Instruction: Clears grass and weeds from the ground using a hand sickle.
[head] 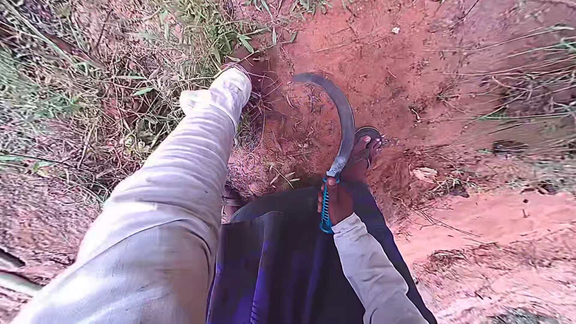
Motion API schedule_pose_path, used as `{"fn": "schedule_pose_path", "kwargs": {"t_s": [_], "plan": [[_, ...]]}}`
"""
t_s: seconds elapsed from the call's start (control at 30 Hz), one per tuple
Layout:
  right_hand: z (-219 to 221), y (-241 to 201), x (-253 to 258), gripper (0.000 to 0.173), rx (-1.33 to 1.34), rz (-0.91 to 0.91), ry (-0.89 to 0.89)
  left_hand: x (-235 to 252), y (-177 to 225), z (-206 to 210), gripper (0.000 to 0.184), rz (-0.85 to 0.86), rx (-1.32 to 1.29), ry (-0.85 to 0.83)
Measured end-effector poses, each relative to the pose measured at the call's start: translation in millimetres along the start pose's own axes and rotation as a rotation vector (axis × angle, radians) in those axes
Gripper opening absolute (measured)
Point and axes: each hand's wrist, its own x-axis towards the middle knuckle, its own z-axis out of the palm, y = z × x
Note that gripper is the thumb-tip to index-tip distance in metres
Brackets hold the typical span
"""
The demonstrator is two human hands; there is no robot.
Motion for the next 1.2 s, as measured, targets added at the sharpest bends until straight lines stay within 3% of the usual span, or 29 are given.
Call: {"fn": "schedule_pose_path", "kwargs": {"t_s": [0.17,0.27,0.33,0.4,0.5,0.57,0.63,0.73,0.83,0.93,1.03,1.2], "plan": [[32,-20,89,0.05,-0.264,-0.06,-0.073,-15,-4,-10,0.045,0.057,0.039,0.004],[39,-22,116,0.053,-0.369,-0.087,-0.069,-15,-3,-8,0.045,0.016,0.005,0.026],[36,-30,115,0.054,-0.422,-0.069,-0.064,-8,5,-4,0.052,-0.048,0.005,0.067],[30,-37,109,0.056,-0.478,-0.072,-0.071,-14,27,-7,0.06,-0.099,-0.01,-0.005],[23,-48,104,0.056,-0.489,-0.073,-0.052,-1,52,-3,0.059,-0.107,0.112,-0.073],[19,-46,100,0.056,-0.502,-0.065,-0.022,30,48,19,0.05,-0.118,0.323,-0.04],[10,-39,95,0.055,-0.496,-0.067,-0.019,49,39,35,0.051,-0.213,0.332,0.007],[6,-37,86,0.05,-0.398,-0.143,-0.006,29,36,23,0.051,-0.205,0.211,0.053],[2,-43,91,0.049,-0.333,-0.142,-0.063,-15,52,-2,0.056,-0.171,0.193,-0.034],[5,-55,117,0.05,-0.41,-0.125,-0.129,-12,45,1,0.059,-0.183,0.14,0.045],[13,-55,146,0.054,-0.561,-0.109,-0.164,-23,49,-8,0.053,-0.158,0.157,-0.04],[2,-50,110,0.059,-0.833,0.072,-0.209,6,24,-3,0.053,-0.115,0.168,-0.056]]}}
